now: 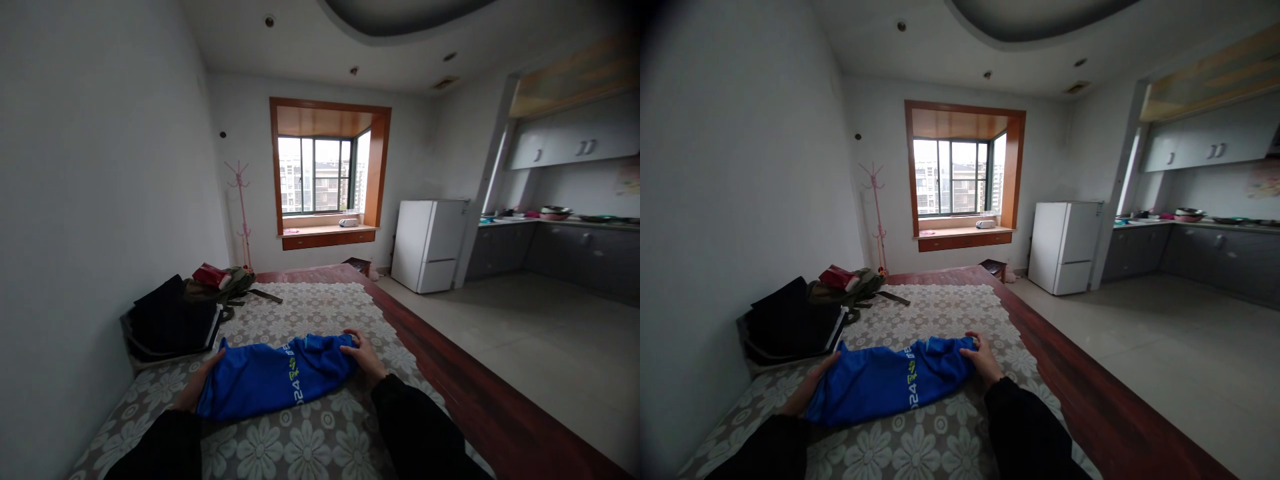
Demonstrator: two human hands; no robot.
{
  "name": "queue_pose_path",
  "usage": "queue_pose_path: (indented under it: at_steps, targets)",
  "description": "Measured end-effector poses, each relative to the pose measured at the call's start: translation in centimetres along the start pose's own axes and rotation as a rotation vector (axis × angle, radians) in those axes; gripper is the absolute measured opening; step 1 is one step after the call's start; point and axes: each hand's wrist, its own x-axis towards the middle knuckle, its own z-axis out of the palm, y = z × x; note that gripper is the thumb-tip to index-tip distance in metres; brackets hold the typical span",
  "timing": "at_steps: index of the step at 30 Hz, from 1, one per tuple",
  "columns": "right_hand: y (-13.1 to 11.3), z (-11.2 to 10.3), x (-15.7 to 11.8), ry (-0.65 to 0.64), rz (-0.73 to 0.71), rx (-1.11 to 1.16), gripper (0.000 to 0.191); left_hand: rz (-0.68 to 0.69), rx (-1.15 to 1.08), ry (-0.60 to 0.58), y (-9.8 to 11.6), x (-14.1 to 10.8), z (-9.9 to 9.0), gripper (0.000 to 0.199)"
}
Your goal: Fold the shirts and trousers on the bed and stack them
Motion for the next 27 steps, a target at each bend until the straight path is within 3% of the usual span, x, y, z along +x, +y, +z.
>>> queue_pose_path:
  at_steps: [3,5,9,13,19,23,27]
  targets:
    - [0.6,-0.6,0.8,0.023,-0.17,-0.286,0.036,-0.215,-0.246,-0.09,-1.1,-0.3,-0.6,0.023]
    - [0.8,-1.2,1.3,0.101,-0.238,-0.381,0.028,-0.301,-0.322,-0.081,-1.9,-0.2,-0.8,0.03]
    - [0.9,-2.3,1.6,0.206,-0.249,-0.437,0.035,-0.311,-0.215,0.017,-3.1,0.5,-0.7,0.042]
    - [1.1,-2.3,1.1,0.169,-0.255,-0.588,0.055,-0.292,-0.062,0.095,-3.4,0.6,-0.3,0.046]
    - [1.1,-1.8,1.1,0.106,-0.312,-0.725,0.035,-0.225,0.047,0.158,-2.7,0.0,-0.4,0.032]
    - [1.0,-2.3,1.3,0.251,-0.302,-0.759,0.028,-0.202,0.059,0.236,-2.3,-0.1,-0.5,0.035]
    - [1.7,-2.4,1.0,0.329,-0.216,-1.002,0.042,-0.22,0.043,0.242,-2.4,-0.1,-0.2,0.031]
